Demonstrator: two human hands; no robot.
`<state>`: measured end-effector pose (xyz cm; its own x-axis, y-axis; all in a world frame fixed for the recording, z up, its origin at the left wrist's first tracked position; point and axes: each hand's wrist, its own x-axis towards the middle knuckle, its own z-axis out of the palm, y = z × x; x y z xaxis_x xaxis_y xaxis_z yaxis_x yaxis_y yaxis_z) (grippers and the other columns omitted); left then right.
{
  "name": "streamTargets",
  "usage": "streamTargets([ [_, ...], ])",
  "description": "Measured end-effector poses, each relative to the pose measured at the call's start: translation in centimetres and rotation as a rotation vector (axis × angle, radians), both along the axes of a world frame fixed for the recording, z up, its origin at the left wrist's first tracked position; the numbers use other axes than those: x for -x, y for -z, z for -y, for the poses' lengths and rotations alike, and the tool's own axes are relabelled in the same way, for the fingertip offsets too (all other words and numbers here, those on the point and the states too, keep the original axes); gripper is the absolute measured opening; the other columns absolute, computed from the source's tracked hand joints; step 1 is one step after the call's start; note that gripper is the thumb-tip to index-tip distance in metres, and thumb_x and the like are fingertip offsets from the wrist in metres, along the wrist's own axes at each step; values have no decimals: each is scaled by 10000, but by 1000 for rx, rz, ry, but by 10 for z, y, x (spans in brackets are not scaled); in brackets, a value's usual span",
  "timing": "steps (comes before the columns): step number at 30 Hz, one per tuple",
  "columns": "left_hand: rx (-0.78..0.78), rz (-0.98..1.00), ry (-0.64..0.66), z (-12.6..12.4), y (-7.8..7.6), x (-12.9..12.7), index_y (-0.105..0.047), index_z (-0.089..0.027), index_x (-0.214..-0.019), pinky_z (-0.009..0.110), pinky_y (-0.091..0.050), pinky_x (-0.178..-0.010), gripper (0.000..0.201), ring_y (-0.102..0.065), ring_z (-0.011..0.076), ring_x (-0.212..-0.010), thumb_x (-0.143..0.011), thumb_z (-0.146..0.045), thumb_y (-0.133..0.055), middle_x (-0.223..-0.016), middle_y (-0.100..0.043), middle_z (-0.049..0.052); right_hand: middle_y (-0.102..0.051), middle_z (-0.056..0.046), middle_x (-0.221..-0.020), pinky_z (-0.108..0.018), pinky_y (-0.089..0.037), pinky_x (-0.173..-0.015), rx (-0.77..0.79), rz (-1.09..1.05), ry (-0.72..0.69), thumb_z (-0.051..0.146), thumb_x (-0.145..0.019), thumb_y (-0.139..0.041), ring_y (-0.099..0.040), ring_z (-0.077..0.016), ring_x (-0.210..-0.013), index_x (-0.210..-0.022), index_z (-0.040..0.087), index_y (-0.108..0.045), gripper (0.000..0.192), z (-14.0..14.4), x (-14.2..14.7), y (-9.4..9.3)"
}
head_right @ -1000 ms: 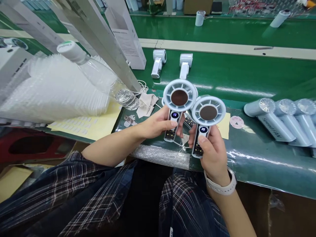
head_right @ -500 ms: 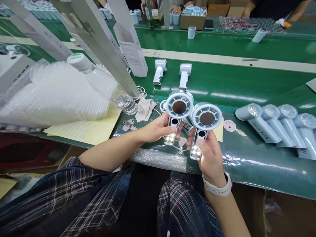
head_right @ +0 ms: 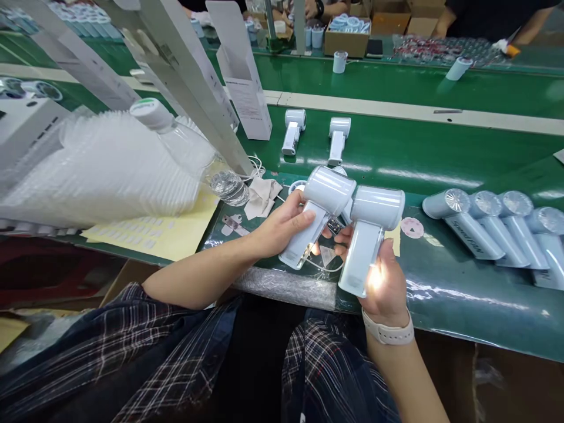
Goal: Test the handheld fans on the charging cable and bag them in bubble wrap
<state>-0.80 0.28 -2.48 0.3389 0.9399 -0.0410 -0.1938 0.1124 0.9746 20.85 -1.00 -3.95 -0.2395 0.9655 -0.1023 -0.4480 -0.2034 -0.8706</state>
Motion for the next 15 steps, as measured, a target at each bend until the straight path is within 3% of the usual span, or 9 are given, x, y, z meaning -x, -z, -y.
streamTargets([
  [2, 0, 33, 13, -1, 1, 2, -371, -245, -1082, 314, -531, -600, 552, -688, 177, -672, -936, -709, -632, -918, -712, 49, -794, -83, -1103, -369, -692, -807, 9, 28, 13, 660, -967, -661, -768, -257, -997, -1149, 272, -822, 457, 2, 1, -4],
  [6, -73, 90, 46, -1, -4, 9, -405, -244, -1121, 312, -536, -657, 553, -704, 191, -754, -922, -695, -658, -877, -662, 8, -812, -59, -1132, -407, -702, -830, -22, 83, 71, 591, -1006, -654, -785, -261, -994, -1152, 286, -812, 373, 11, 2, -14],
  [10, -96, 193, 131, 4, -16, 14, -394, -262, -1150, 341, -569, -758, 493, -742, 204, -849, -954, -600, -695, -982, -716, 27, -806, -60, -1144, -443, -688, -882, -49, 73, 122, 499, -1014, -667, -782, -268, -997, -1135, 271, -797, 289, 19, 3, -23],
  [13, -98, 247, 175, 7, -22, 12, -436, -263, -1220, 386, -587, -877, 479, -755, 232, -1005, -948, -509, -744, -1125, -740, 75, -786, -69, -1186, -493, -669, -879, -47, 21, 61, 466, -1015, -626, -762, -294, -1018, -1132, 286, -781, 265, 18, 5, -28],
  [15, -100, 248, 162, 7, -23, 9, -514, -235, -1237, 390, -573, -941, 520, -728, 249, -1114, -886, -467, -820, -1180, -729, 101, -774, -74, -1106, -479, -657, -861, -22, -7, -9, 480, -996, -613, -741, -289, -991, -1102, 282, -770, 274, 15, 5, -31],
])
